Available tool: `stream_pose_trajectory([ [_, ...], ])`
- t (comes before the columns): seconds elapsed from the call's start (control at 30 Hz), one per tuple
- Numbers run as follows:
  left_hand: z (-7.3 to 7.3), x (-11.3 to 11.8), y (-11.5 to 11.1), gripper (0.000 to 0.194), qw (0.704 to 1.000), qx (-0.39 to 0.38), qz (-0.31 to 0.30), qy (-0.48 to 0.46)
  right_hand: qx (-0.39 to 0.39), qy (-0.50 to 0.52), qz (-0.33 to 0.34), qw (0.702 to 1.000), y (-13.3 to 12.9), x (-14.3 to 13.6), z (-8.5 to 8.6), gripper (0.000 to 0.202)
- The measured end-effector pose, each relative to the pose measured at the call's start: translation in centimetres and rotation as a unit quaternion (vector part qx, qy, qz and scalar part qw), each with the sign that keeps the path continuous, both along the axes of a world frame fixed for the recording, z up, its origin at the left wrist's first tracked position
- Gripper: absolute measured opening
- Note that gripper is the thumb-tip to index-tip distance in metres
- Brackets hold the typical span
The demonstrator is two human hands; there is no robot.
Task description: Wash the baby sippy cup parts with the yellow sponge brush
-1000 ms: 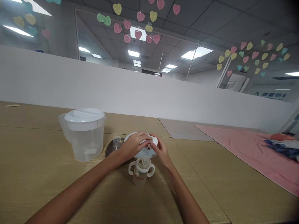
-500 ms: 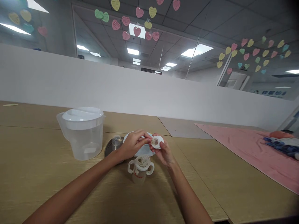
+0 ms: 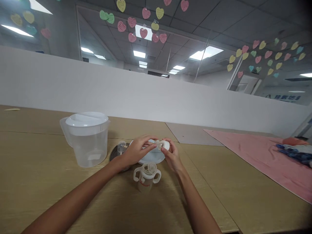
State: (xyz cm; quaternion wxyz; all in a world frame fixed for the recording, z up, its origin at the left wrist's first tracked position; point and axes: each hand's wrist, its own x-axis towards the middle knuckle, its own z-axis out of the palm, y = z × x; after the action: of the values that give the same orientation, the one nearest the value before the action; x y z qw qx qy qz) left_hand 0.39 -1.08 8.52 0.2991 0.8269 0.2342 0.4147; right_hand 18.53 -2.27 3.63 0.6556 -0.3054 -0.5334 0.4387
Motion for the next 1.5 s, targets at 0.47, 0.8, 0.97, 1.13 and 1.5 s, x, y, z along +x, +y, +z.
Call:
stream_pose_trajectory([
  [0.47, -12.8, -2.4, -0.8, 0.069, 0.985, 0.152, 0.084, -0.016, 0.056, -0.179, 0.225, 0.956, -1.1, 0.7, 0.6, 0.036],
  [0.8, -11.9, -2.3, -1.3, 0.056, 0.981, 0.171, 0.084, 0.037, 0.018, -0.227, 0.251, 0.941, -0.7, 0.9, 0.0, 0.04],
  [0.97, -11.8, -2.3, -1.3, 0.051, 0.983, 0.164, 0.083, 0.026, 0.012, -0.259, 0.218, 0.941, -0.6, 0.7, 0.0, 0.043],
  [1.13, -11.9, -2.2, -1.2, 0.053, 0.983, 0.151, 0.099, 0.022, -0.005, -0.266, 0.198, 0.943, -0.6, 0.5, 0.0, 0.043],
  [1.5, -11.5, -2.6, -1.6, 0.044, 0.986, 0.144, 0.084, 0.007, -0.018, -0.269, 0.187, 0.945, -0.7, 0.0, -0.2, 0.042],
])
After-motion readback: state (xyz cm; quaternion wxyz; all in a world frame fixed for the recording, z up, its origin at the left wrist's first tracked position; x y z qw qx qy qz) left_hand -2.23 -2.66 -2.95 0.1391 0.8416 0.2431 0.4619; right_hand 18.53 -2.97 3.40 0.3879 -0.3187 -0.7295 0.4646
